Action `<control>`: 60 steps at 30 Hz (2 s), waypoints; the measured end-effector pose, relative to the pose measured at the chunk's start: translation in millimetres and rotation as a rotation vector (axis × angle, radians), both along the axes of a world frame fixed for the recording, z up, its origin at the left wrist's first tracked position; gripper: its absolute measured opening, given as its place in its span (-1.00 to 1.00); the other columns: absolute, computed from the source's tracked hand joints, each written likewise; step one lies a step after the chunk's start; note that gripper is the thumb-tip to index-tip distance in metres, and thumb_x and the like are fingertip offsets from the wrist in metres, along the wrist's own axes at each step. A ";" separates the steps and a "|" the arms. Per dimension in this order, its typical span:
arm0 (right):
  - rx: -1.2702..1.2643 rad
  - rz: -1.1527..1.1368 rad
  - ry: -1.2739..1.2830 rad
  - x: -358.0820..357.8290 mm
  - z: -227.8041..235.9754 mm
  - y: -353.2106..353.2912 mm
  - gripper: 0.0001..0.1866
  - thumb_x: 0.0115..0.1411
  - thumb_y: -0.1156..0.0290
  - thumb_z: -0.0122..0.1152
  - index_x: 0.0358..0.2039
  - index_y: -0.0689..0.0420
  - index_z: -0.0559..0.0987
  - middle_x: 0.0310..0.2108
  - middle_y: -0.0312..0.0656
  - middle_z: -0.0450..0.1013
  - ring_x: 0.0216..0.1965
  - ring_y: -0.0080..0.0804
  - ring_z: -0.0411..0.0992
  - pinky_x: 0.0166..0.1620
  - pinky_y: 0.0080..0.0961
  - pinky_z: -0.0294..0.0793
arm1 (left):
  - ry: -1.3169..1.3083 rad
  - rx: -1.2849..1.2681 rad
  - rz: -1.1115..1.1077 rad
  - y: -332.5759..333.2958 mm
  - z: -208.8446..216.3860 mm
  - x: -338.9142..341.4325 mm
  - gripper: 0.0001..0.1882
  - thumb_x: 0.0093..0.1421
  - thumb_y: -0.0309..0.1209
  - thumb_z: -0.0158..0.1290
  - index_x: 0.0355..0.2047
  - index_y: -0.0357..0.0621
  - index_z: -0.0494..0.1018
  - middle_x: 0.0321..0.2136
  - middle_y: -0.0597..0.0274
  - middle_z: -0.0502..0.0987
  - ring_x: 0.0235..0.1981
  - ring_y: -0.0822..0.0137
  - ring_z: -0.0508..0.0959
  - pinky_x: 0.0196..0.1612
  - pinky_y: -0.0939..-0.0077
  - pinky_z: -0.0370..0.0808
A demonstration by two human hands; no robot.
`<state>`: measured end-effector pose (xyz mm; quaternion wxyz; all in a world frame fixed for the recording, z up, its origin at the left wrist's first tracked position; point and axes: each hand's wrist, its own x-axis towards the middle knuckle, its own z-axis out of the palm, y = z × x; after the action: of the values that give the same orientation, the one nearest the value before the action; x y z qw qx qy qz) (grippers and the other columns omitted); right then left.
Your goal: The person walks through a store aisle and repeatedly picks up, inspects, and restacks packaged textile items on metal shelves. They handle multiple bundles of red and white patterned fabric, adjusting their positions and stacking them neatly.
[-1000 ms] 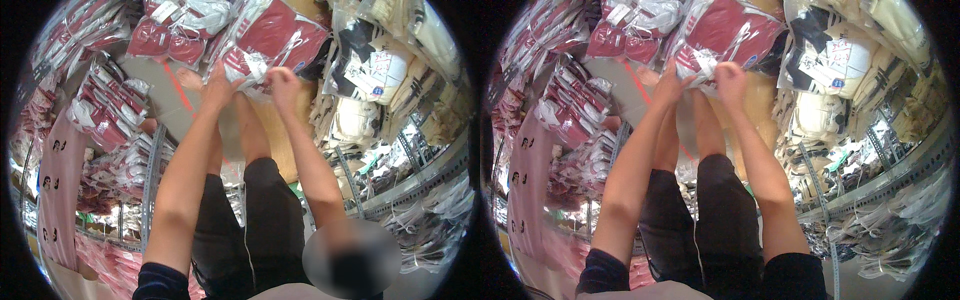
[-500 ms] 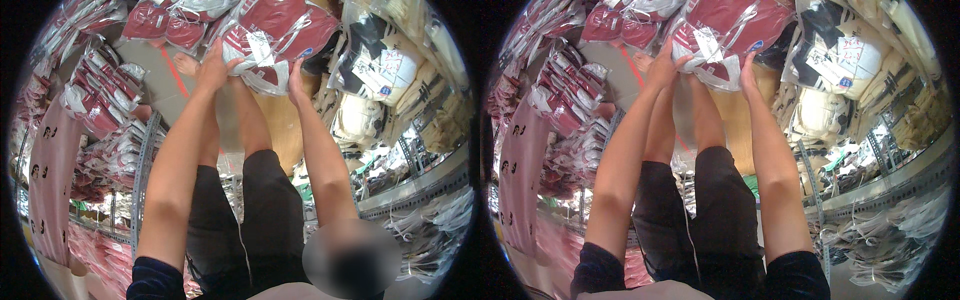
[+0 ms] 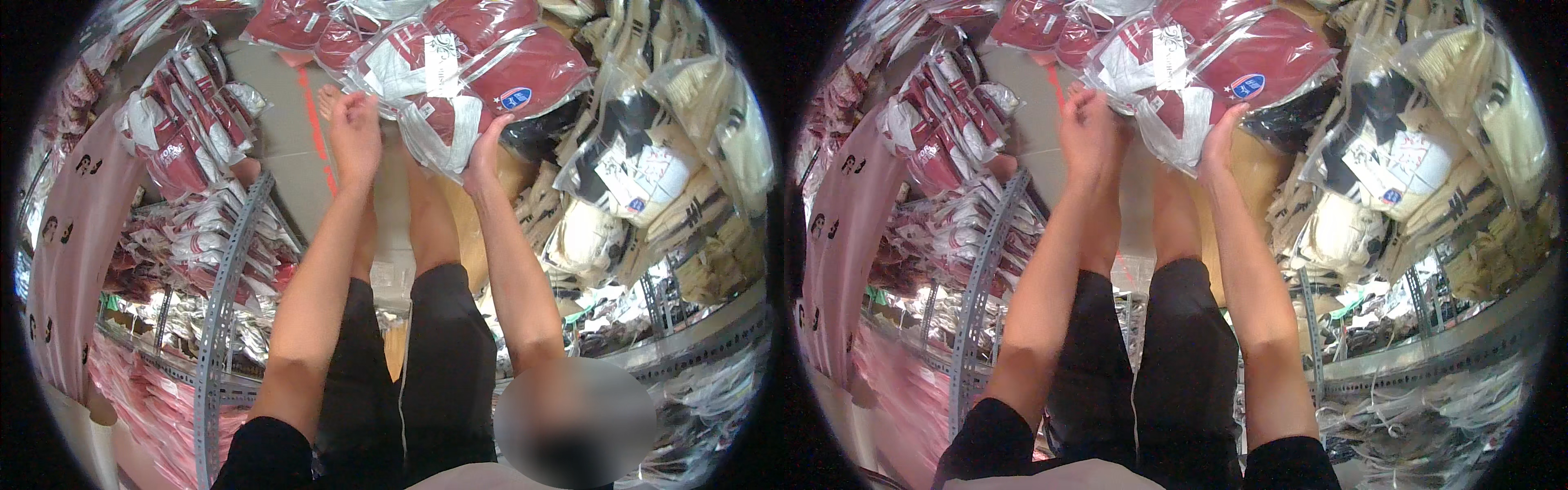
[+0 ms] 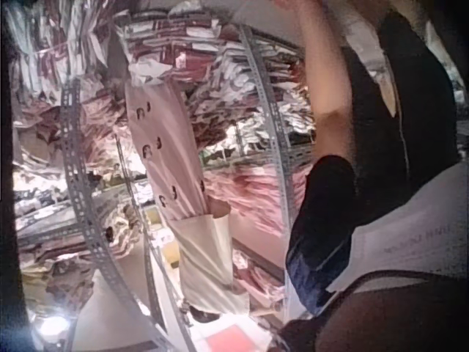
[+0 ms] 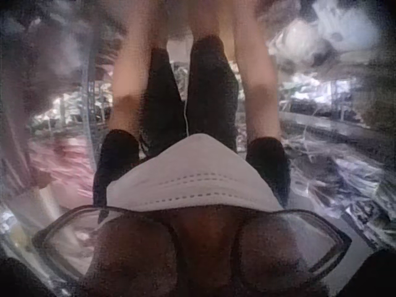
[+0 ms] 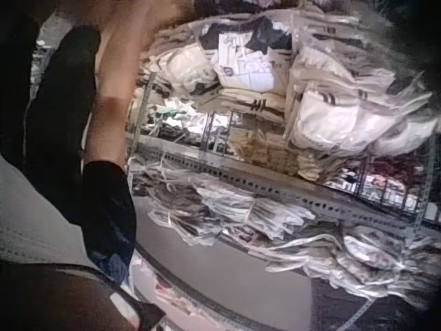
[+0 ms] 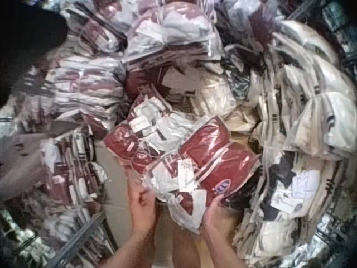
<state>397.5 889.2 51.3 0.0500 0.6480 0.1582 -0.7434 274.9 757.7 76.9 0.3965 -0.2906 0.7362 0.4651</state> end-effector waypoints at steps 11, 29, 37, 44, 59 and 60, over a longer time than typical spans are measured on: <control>0.097 0.581 -0.283 -5.1 5.1 13.6 -0.01 0.19 -0.44 -0.52 0.23 0.23 0.25 0.16 0.11 0.30 0.13 -0.08 0.34 0.12 -0.22 0.32 | -0.174 0.026 -0.111 19.0 -17.4 67.1 0.07 -0.28 -0.07 0.46 0.15 -0.34 0.16 0.05 -0.11 0.39 -0.01 0.16 0.49 0.05 0.35 0.44; 1.279 2.078 -0.129 -45.0 11.6 109.5 0.35 -0.20 -0.42 0.26 0.38 -0.01 -0.27 0.28 0.53 -0.27 0.31 0.44 -0.18 0.23 0.14 0.06 | 0.021 -0.174 -0.280 -0.1 -78.0 119.8 0.14 -0.41 0.07 0.46 0.13 -0.29 0.24 -0.01 -0.21 0.44 0.06 -0.04 0.44 0.10 0.24 0.38; 0.817 2.275 -0.606 -91.5 16.9 50.2 0.69 -0.46 -0.47 0.39 0.27 0.46 -0.43 0.20 0.71 -0.32 0.28 0.57 -0.22 0.26 0.20 -0.06 | -0.019 -0.154 -0.239 -16.5 -71.6 127.4 0.12 -0.39 0.07 0.44 0.16 -0.18 0.23 0.06 -0.06 0.42 0.09 0.02 0.43 0.11 0.26 0.38; 0.644 2.464 -0.496 -87.9 -10.2 79.1 0.59 -0.39 -0.45 0.38 0.31 0.39 -0.31 0.19 0.65 -0.14 0.23 0.53 -0.04 0.19 0.23 0.10 | 0.165 0.032 0.106 -22.7 -59.7 160.4 -0.12 -0.12 -0.09 0.37 0.12 -0.26 0.23 -0.07 0.00 0.50 -0.04 0.09 0.51 0.05 0.27 0.41; 1.094 1.791 0.044 10.2 27.0 79.5 0.05 0.06 -0.06 0.31 0.34 0.25 -0.02 0.27 0.18 0.09 0.28 -0.08 0.13 0.27 -0.33 0.08 | 0.331 -0.626 0.117 -429.8 109.9 287.5 -0.57 0.20 -0.11 0.08 -0.08 -0.19 0.50 -0.22 0.10 0.60 -0.19 0.21 0.59 -0.07 0.36 0.47; 1.051 1.692 0.075 13.8 21.1 85.1 0.03 0.07 -0.02 0.32 0.34 0.25 -0.02 0.23 0.14 0.15 0.22 -0.13 0.19 0.24 -0.35 0.13 | 0.190 -0.648 0.288 -443.3 130.7 268.3 -0.56 0.21 -0.08 0.08 -0.08 -0.18 0.51 -0.23 0.11 0.60 -0.18 0.24 0.58 -0.05 0.38 0.46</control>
<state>411.3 974.4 72.4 0.2651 0.2377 0.8785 -0.3187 543.2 314.5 207.6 0.1442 -0.4574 0.8304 0.2835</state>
